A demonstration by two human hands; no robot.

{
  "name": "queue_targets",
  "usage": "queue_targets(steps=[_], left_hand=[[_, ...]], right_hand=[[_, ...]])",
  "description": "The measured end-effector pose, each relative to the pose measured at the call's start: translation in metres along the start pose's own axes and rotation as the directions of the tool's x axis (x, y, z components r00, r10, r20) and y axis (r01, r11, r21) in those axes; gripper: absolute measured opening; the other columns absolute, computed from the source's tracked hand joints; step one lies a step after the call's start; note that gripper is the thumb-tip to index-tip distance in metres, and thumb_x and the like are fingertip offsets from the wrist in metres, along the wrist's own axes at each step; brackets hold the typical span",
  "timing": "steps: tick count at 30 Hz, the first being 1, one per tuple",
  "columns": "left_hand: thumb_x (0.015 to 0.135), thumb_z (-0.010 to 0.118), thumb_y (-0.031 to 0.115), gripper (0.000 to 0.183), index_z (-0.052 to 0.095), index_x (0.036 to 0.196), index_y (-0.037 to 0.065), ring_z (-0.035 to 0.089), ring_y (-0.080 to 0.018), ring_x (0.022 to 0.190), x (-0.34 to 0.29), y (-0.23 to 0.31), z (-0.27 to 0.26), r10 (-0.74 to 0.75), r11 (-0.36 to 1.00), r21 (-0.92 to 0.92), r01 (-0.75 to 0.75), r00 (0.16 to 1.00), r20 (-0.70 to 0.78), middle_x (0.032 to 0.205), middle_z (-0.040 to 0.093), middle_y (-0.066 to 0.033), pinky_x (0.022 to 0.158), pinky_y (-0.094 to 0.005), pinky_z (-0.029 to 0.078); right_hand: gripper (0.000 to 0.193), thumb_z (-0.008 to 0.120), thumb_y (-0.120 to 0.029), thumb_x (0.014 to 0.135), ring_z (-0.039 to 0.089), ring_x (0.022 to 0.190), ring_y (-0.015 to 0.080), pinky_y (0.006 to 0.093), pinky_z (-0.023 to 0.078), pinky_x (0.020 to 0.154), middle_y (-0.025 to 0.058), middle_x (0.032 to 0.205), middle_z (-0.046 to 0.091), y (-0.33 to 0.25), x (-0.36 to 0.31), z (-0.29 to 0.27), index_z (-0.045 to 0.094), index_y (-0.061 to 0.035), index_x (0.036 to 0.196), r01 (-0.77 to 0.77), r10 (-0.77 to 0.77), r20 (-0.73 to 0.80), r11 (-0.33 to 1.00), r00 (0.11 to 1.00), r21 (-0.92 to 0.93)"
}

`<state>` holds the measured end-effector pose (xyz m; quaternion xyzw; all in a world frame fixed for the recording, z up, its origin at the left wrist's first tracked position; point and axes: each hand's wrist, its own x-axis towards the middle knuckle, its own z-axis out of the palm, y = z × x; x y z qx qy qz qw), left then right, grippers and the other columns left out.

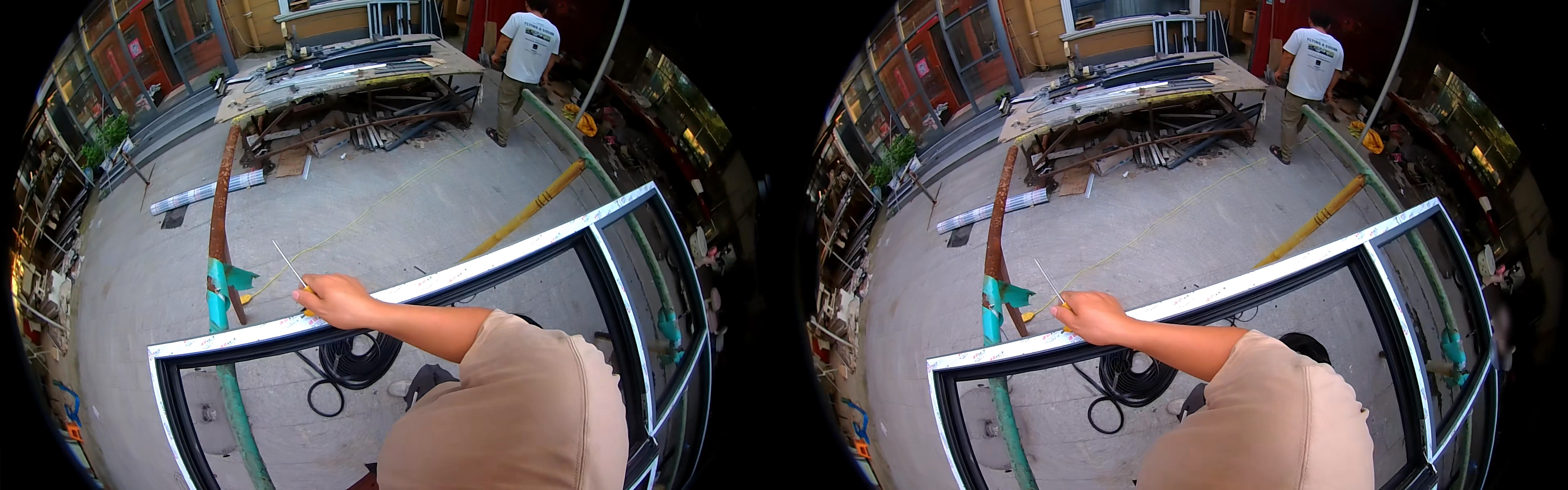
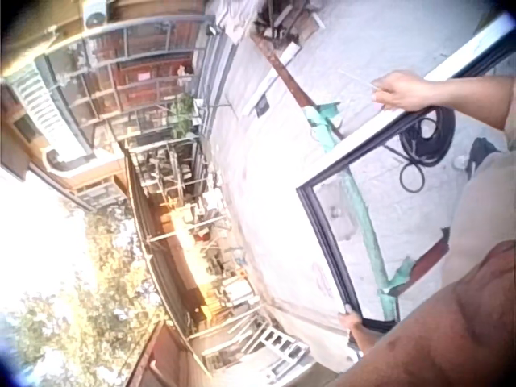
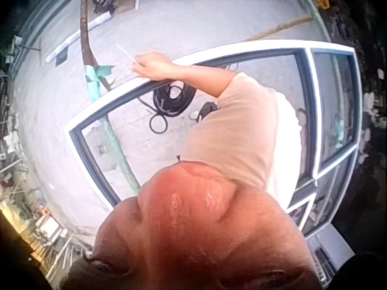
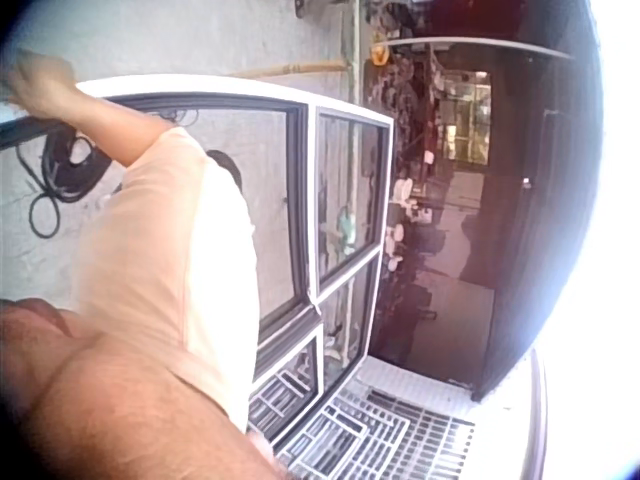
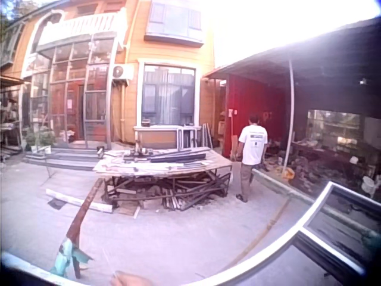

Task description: The person assembles a window frame by using a screwdriver to secure metal components, adjusting the alignment of the tracks, and using pliers to cut or manipulate small wires or gaskets within the frame assembly.

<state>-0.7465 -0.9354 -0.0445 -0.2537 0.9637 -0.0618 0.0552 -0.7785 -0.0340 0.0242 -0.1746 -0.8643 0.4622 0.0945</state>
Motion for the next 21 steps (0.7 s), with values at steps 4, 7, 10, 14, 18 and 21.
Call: queue_targets(steps=[4,7,10,14,18,21], left_hand=[[0.107,0.051,0.074,0.103,0.037,0.167,-0.009,0.043,-0.0519,0.155,0.0056,-0.0039,0.0024,-0.029,0.999,-0.029,0.028,1.0,-0.01,0.167,0.044,-0.0365,0.131,-0.0549,0.034],[0.107,0.052,0.074,0.104,0.037,0.167,-0.01,0.044,-0.0524,0.154,0.0077,-0.0028,0.004,-0.006,0.999,-0.035,0.005,0.999,-0.033,0.166,0.045,-0.0375,0.131,-0.0548,0.035],[0.107,0.052,0.074,0.104,0.039,0.165,-0.01,0.045,-0.0524,0.153,0.0077,0.0032,-0.0006,0.014,0.999,-0.03,-0.014,1.0,-0.019,0.165,0.046,-0.0377,0.13,-0.0541,0.036],[0.107,0.052,0.073,0.101,0.042,0.162,-0.011,0.048,-0.0521,0.15,0.0099,0.0017,-0.0033,0.027,0.999,-0.043,-0.027,1.0,-0.006,0.161,0.05,-0.0368,0.128,-0.054,0.038],[0.107,0.053,0.073,0.1,0.043,0.162,-0.01,0.049,-0.052,0.149,0.01,0.003,0.0011,0.018,0.998,-0.057,-0.019,0.999,-0.031,0.16,0.052,-0.0365,0.127,-0.0543,0.038],[0.107,0.054,0.072,0.099,0.044,0.161,-0.01,0.049,-0.052,0.148,0.0091,0.0056,-0.0002,0.016,0.998,-0.065,-0.018,1.0,-0.026,0.159,0.052,-0.0366,0.127,-0.0544,0.038]], right_hand=[[0.052,0.053,-0.051,0.112,0.073,0.098,0.0481,0.0599,0.053,0.086,0.0247,0.099,0.076,0.0002,0.0008,0.003,0.07,-0.0025,0.105,0.019,-0.019,-0.013,0.999,1.0,-0.026],[0.052,0.054,-0.051,0.112,0.073,0.099,0.0476,0.0597,0.054,0.087,0.0241,0.1,0.077,0.0006,0.0007,0.003,0.071,-0.0026,0.106,0.023,-0.024,-0.017,1.0,1.0,-0.016],[0.052,0.054,-0.051,0.112,0.073,0.1,0.0474,0.0592,0.054,0.088,0.0234,0.101,0.077,0.005,0.0009,0.0039,0.072,-0.0025,0.107,0.027,-0.028,-0.041,0.999,0.999,-0.022],[0.052,0.055,-0.051,0.112,0.073,0.103,0.0477,0.059,0.054,0.09,0.0235,0.103,0.078,0.0035,0.0037,0.0073,0.073,-0.0025,0.107,0.04,-0.041,-0.052,0.999,0.998,-0.011],[0.051,0.055,-0.05,0.112,0.073,0.105,0.048,0.0595,0.054,0.092,0.0241,0.104,0.078,-0.0012,0.0014,0.0032,0.073,-0.0022,0.106,0.023,-0.023,-0.02,1.0,1.0,0.001],[0.05,0.056,-0.049,0.112,0.073,0.104,0.0484,0.0597,0.054,0.092,0.024,0.103,0.078,-0.0001,0.0017,0.0033,0.073,-0.0019,0.106,0.053,-0.054,-0.041,0.998,0.998,-0.017]])
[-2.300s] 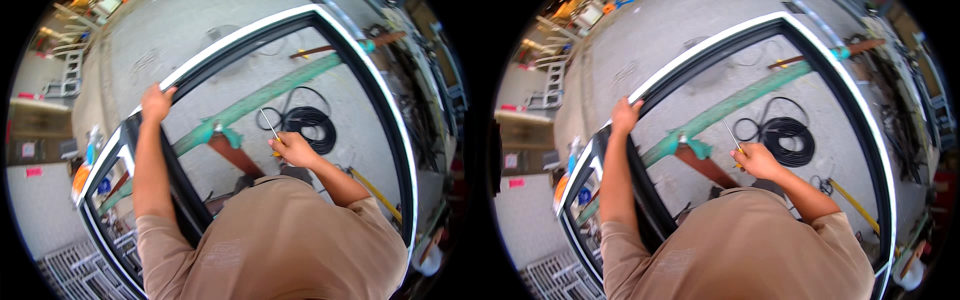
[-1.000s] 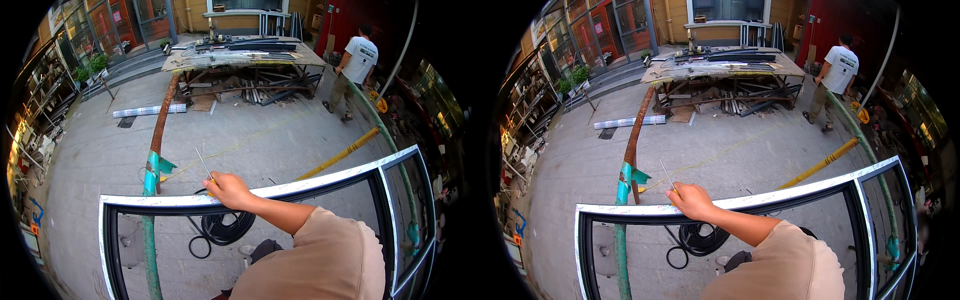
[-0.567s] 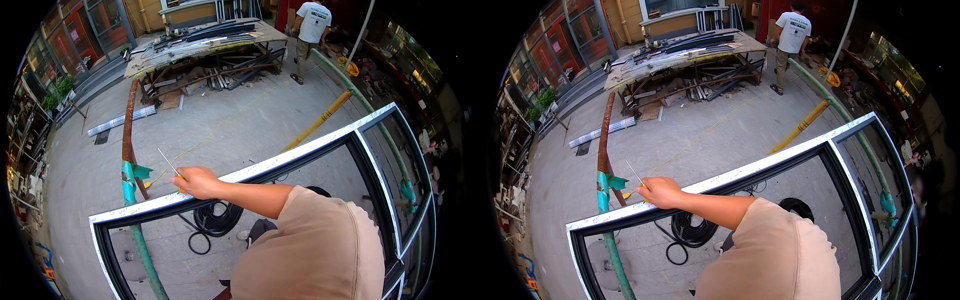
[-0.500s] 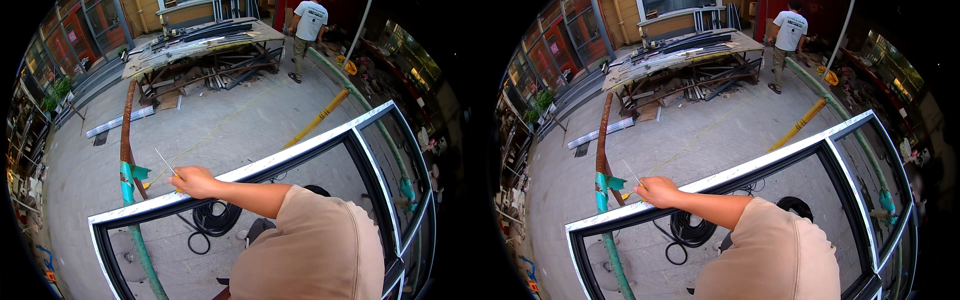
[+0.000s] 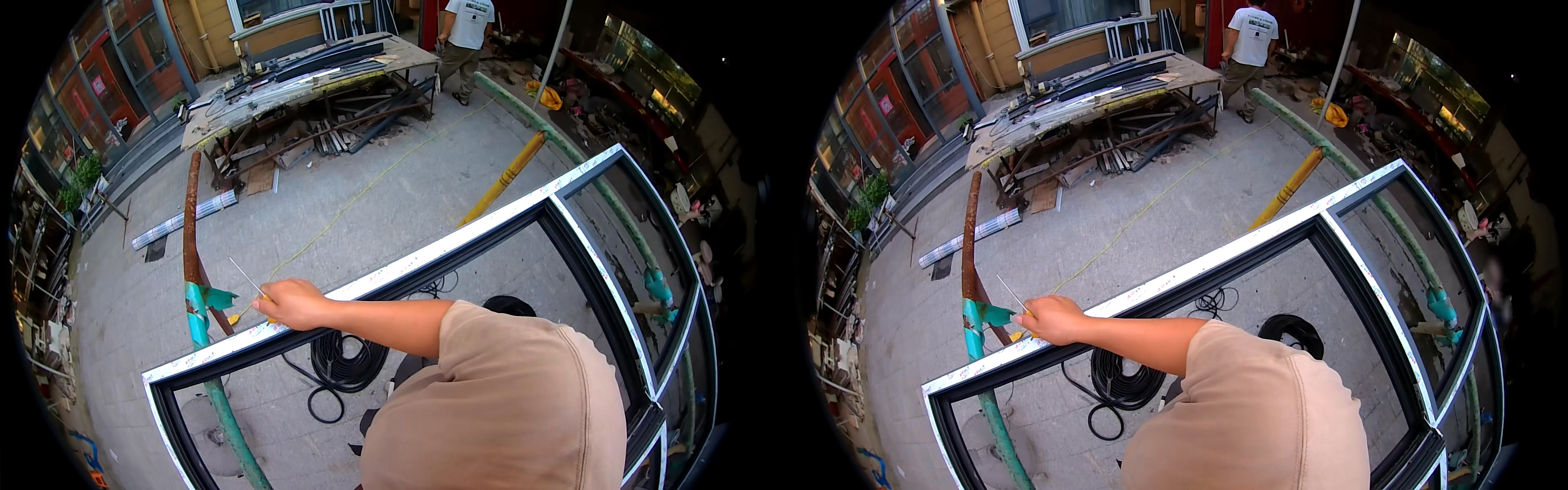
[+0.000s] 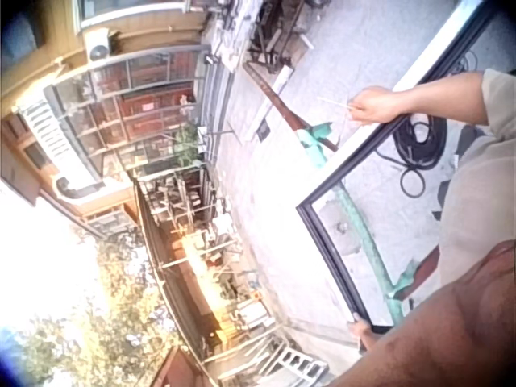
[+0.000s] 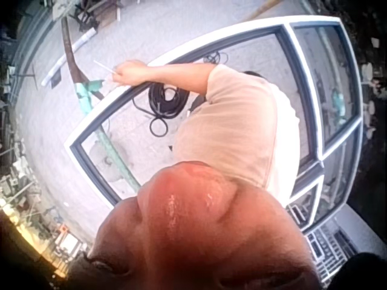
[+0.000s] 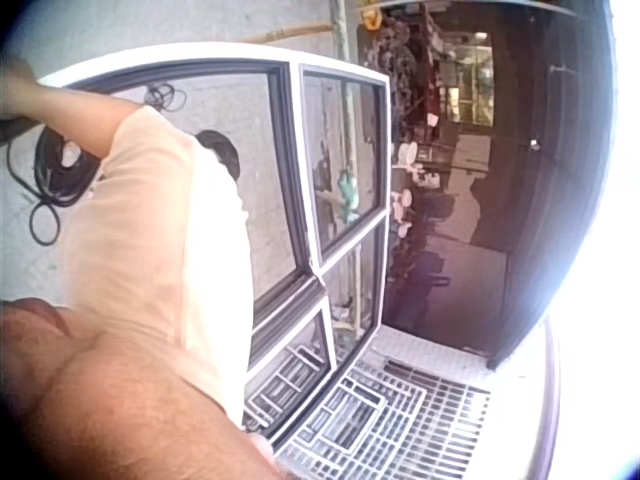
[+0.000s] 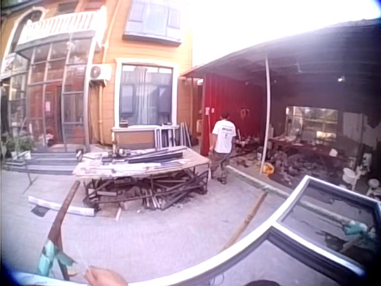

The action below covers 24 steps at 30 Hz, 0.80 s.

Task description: The person assembles a window frame by using a screwdriver to secure metal components, adjusting the alignment of the tracks, and using pliers to cut or manipulate small wires or gaskets within the frame assembly.

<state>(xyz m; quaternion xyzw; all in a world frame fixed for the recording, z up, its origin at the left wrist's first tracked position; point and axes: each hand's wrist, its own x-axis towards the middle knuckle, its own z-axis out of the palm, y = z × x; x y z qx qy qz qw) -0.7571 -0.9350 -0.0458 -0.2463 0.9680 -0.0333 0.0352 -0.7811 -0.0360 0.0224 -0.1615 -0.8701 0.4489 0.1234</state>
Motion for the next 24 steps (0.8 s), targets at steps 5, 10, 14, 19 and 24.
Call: queue_targets(steps=[5,10,14,19,24], left_hand=[[0.107,0.055,0.071,0.098,0.045,0.161,-0.01,0.049,-0.052,0.148,-0.005,0.002,-0.004,-0.011,1.0,-0.001,0.01,1.0,-0.003,0.159,0.052,-0.0366,0.127,-0.0545,0.039],[0.107,0.055,0.071,0.099,0.043,0.162,-0.009,0.047,-0.0523,0.15,-0.006,-0.003,-0.002,-0.003,1.0,-0.019,0.003,1.0,0.004,0.16,0.05,-0.0379,0.129,-0.0544,0.037],[0.107,0.052,0.074,0.103,0.038,0.167,-0.009,0.042,-0.0541,0.155,-0.003,-0.008,0.01,-0.046,0.998,0.033,0.048,0.997,-0.055,0.166,0.043,-0.0401,0.132,-0.0544,0.033],[0.105,0.053,0.075,0.106,0.037,0.167,-0.01,0.042,-0.0553,0.154,-0.001,-0.022,0.013,-0.003,1.0,0.026,0.005,0.999,-0.045,0.166,0.042,-0.0418,0.132,-0.0565,0.033],[0.105,0.056,0.072,0.103,0.041,0.164,-0.012,0.05,-0.0571,0.147,-0.004,-0.018,0.015,0.002,0.999,0.033,0.0,0.999,-0.043,0.156,0.053,-0.0425,0.128,-0.0571,0.038]], right_hand=[[0.05,0.057,-0.049,0.112,0.073,0.1,0.0486,0.0595,0.055,0.089,0.0238,0.098,0.077,-0.002,-0.002,0.001,0.072,-0.0014,0.105,0.007,-0.007,-0.012,1.0,1.0,0.02],[0.049,0.058,-0.047,0.112,0.073,0.095,0.0494,0.0601,0.054,0.085,0.0255,0.094,0.075,-0.009,-0.003,0.005,0.07,-0.0009,0.103,0.029,-0.03,-0.042,0.999,0.999,-0.025],[0.049,0.058,-0.046,0.112,0.072,0.091,0.0512,0.0604,0.053,0.082,0.0273,0.089,0.074,-0.007,-0.004,0.005,0.069,0.0,0.101,0.056,-0.06,-0.067,0.997,0.996,-0.056],[0.049,0.059,-0.044,0.112,0.071,0.091,0.052,0.062,0.053,0.084,0.0293,0.091,0.073,-0.011,-0.003,0.003,0.069,0.0025,0.1,0.066,-0.068,-0.046,0.997,0.997,-0.042],[0.049,0.058,-0.043,0.113,0.07,0.087,0.0512,0.061,0.052,0.081,0.0285,0.088,0.071,-0.009,-0.005,0.002,0.067,0.0025,0.098,0.086,-0.091,-0.068,0.994,0.994,-0.066]])
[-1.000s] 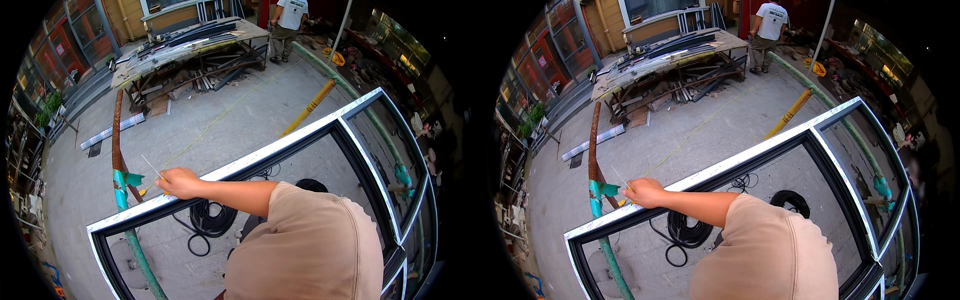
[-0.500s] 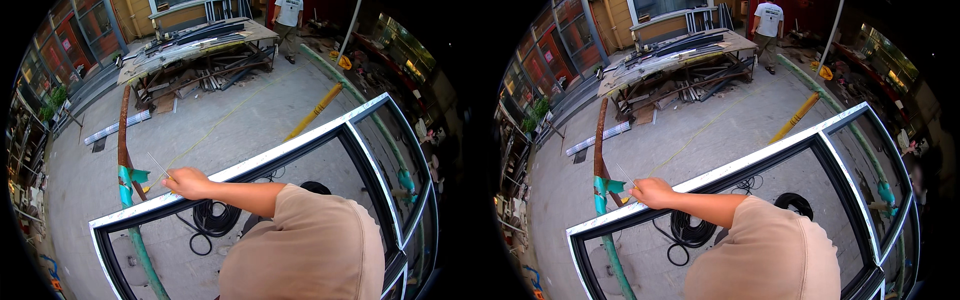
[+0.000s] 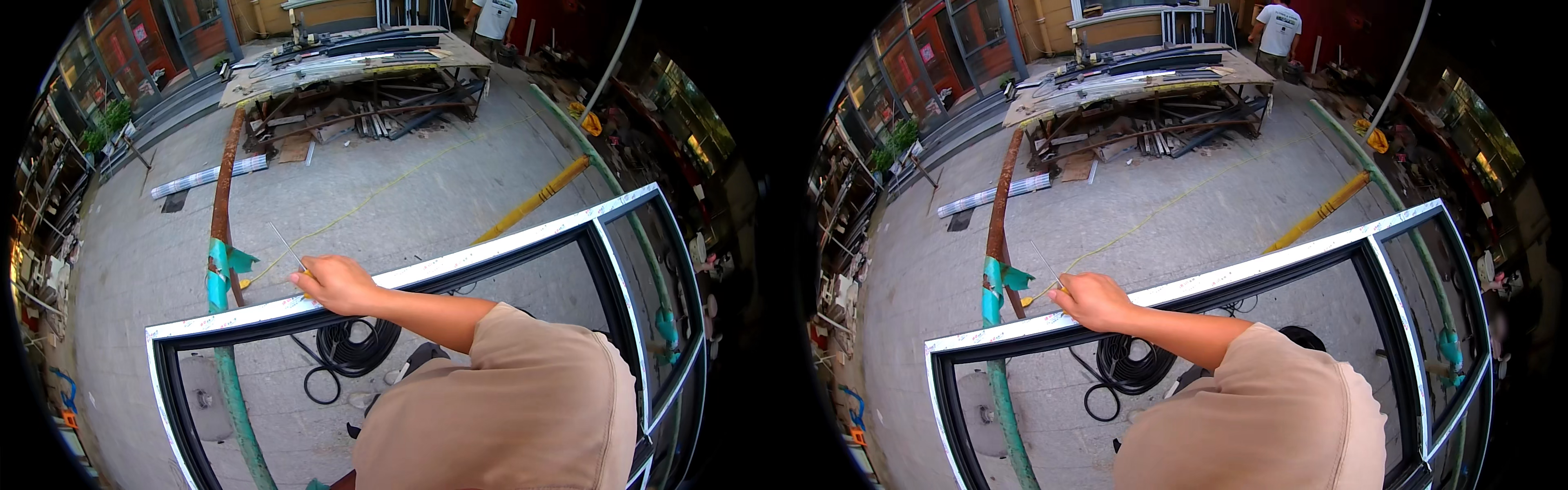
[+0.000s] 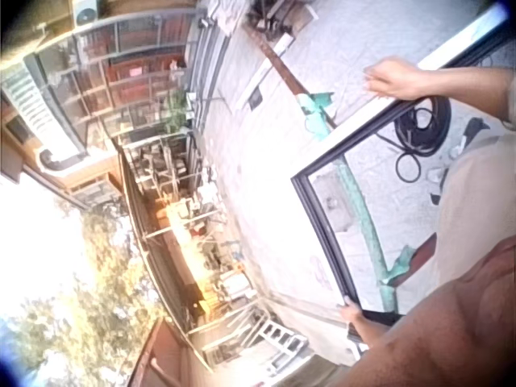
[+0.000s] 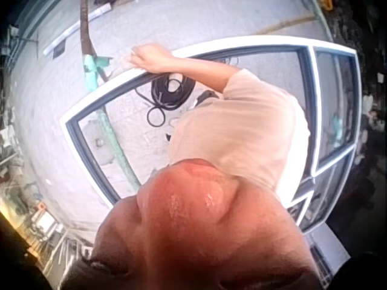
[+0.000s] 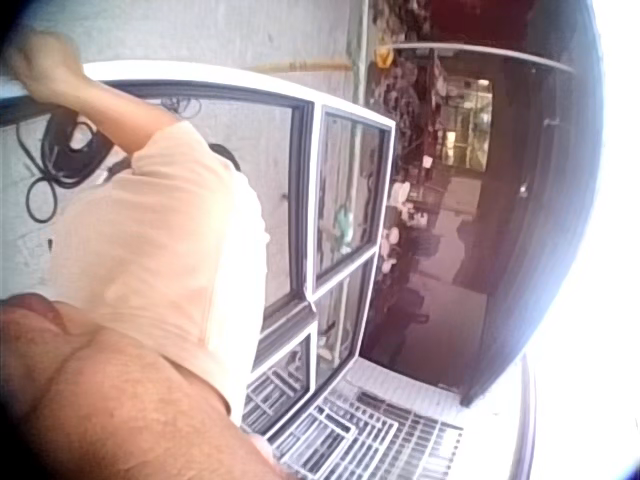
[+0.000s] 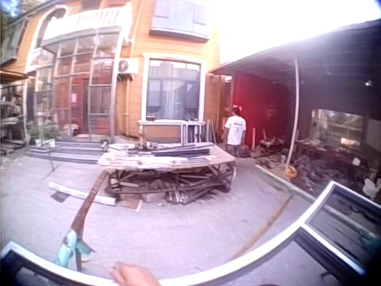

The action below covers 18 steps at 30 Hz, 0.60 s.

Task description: The person assembles a window frame by using a screwdriver to secure metal components, adjusting the alignment of the tracks, and using pliers to cut or manipulate small wires or gaskets within the frame assembly.

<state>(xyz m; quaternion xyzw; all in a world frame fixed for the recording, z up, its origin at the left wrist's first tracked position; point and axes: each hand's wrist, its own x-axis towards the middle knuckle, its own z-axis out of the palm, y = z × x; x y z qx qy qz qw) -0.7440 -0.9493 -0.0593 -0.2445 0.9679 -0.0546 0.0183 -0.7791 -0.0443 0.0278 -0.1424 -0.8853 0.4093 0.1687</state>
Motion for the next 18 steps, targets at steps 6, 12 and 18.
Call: queue_targets(steps=[6,12,18], left_hand=[[0.106,0.06,0.066,0.094,0.05,0.157,-0.012,0.055,-0.0573,0.14,-0.007,-0.005,0.001,0.054,0.997,-0.048,-0.06,0.991,-0.119,0.15,0.059,-0.0408,0.124,-0.0576,0.042],[0.105,0.062,0.064,0.087,0.057,0.147,-0.012,0.058,-0.0586,0.133,-0.005,0.016,-0.01,0.082,0.996,-0.037,-0.086,0.992,-0.1,0.142,0.063,-0.0408,0.119,-0.0595,0.044],[0.105,0.064,0.065,0.08,0.064,0.141,-0.006,0.066,-0.0533,0.122,-0.014,0.011,0.001,0.076,0.996,-0.019,-0.084,0.961,-0.267,0.13,0.07,-0.0346,0.109,-0.0597,0.05]], right_hand=[[0.047,0.059,-0.041,0.113,0.07,0.08,0.0489,0.0581,0.052,0.076,0.0254,0.081,0.071,0.0,0.0,0.005,0.065,0.0018,0.095,0.025,-0.025,-0.023,1.0,0.999,-0.008],[0.043,0.06,-0.038,0.113,0.071,0.08,0.0468,0.0567,0.054,0.076,0.0234,0.082,0.072,0.007,-0.001,0.006,0.066,0.0007,0.095,0.051,-0.054,-0.062,0.998,0.997,-0.036],[0.043,0.06,-0.038,0.113,0.071,0.082,0.0467,0.0566,0.053,0.077,0.023,0.084,0.073,0.005,-0.001,0.01,0.063,0.0001,0.092,0.053,-0.056,-0.046,0.997,0.997,-0.058]])
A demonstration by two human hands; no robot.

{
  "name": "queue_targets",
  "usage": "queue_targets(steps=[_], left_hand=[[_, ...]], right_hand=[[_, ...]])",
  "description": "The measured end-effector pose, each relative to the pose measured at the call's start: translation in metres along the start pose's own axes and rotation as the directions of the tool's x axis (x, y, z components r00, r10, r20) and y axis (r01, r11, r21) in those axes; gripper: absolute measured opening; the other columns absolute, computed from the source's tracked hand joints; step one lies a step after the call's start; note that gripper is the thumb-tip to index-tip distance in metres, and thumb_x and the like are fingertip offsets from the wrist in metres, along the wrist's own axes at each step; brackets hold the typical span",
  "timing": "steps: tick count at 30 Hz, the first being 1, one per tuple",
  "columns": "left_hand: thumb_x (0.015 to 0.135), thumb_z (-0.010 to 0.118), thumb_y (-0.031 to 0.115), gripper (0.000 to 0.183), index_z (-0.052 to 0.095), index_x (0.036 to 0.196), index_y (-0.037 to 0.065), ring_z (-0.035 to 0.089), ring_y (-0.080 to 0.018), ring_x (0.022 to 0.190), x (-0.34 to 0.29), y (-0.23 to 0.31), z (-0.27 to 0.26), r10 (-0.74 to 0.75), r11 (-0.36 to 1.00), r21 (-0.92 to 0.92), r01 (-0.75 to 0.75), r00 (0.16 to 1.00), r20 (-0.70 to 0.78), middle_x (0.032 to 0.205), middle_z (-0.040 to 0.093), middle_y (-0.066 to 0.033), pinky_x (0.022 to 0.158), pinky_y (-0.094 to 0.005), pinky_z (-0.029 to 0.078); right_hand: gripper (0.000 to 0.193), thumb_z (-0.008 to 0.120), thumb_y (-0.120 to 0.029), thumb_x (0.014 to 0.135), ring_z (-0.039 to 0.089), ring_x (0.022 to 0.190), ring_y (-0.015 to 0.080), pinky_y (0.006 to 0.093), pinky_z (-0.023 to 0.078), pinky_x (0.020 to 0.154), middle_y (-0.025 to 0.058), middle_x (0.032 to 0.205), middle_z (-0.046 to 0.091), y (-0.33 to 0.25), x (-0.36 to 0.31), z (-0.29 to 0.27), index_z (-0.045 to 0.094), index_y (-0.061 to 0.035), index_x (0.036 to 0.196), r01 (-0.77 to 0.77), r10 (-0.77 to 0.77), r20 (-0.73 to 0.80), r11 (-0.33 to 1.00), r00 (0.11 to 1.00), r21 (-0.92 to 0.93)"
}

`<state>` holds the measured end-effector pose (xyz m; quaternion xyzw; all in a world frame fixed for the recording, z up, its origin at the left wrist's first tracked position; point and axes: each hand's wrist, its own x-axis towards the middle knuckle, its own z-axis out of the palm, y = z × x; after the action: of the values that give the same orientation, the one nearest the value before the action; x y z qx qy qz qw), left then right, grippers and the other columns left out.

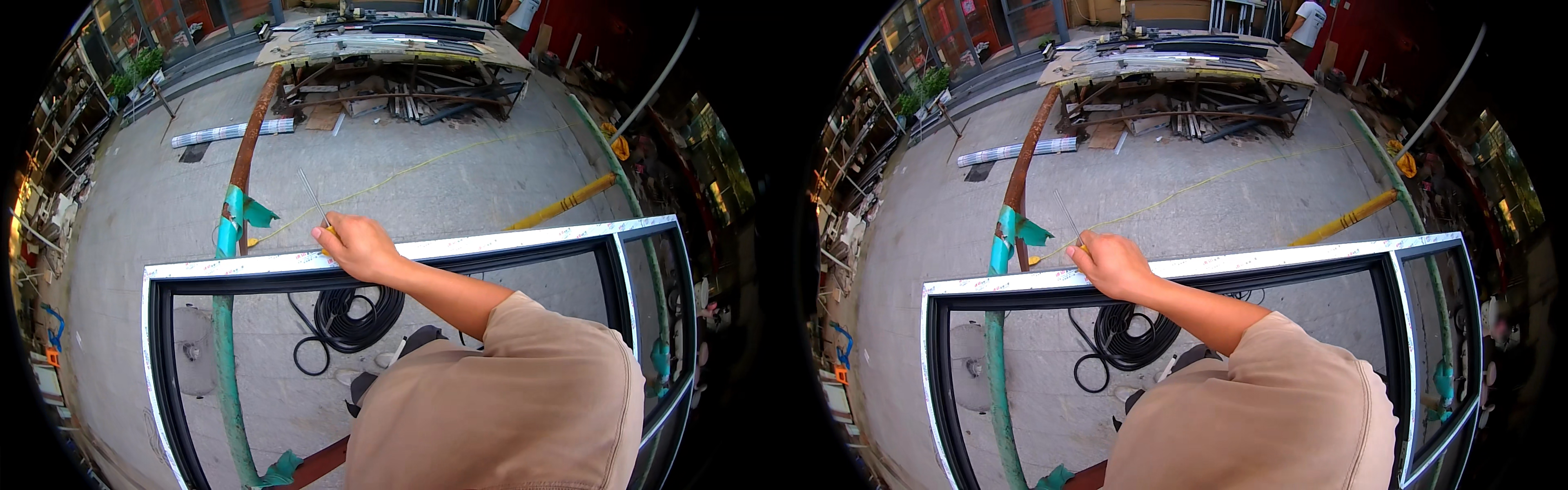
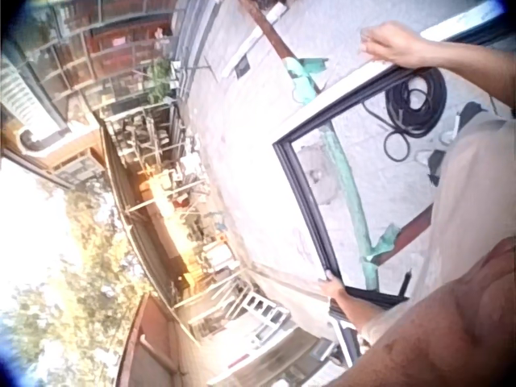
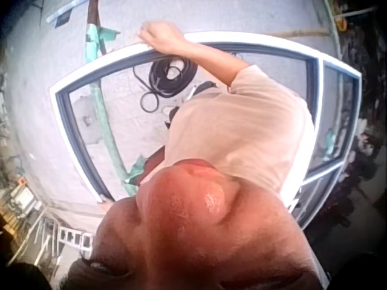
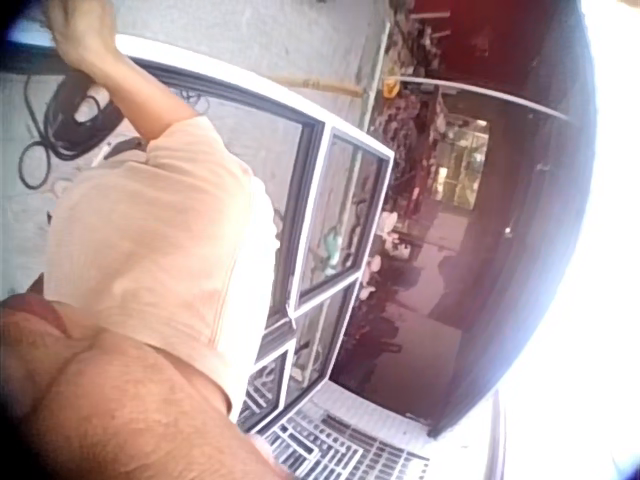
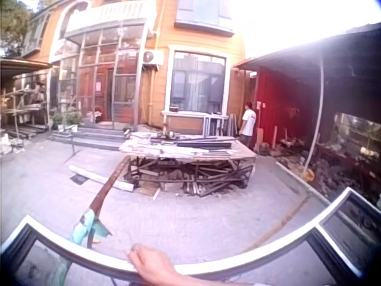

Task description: The person assembles a window frame by using a screwdriver to secure metal components, adjusting the alignment of the tracks, and using pliers to cut or manipulate small wires or gaskets within the frame assembly.

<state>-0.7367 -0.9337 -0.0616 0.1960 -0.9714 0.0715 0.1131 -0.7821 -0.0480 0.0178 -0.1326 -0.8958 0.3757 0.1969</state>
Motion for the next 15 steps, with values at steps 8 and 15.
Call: queue_targets(steps=[8,15], left_hand=[[0.105,0.056,0.07,0.086,0.061,0.142,-0.008,0.065,-0.0552,0.121,0.0,0.034,-0.034,0.008,0.978,0.203,-0.037,0.99,0.141,0.13,0.069,-0.0337,0.108,-0.0622,0.05],[0.102,0.067,0.061,0.078,0.065,0.129,-0.012,0.067,-0.0579,0.113,-0.005,0.014,-0.012,0.055,0.998,-0.03,-0.055,0.998,0.005,0.12,0.071,-0.0374,0.107,-0.063,0.051]], right_hand=[[0.042,0.061,-0.035,0.112,0.068,0.081,0.047,0.0564,0.052,0.076,0.0245,0.083,0.069,0.001,-0.007,-0.006,0.062,0.0014,0.091,0.041,-0.041,-0.098,0.999,0.994,0.0],[0.037,0.062,-0.031,0.113,0.071,0.081,0.0393,0.0493,0.054,0.075,0.02,0.086,0.073,-0.024,0.007,0.0,0.063,0.0006,0.093,0.154,-0.129,-0.152,0.974,0.98,0.167]])
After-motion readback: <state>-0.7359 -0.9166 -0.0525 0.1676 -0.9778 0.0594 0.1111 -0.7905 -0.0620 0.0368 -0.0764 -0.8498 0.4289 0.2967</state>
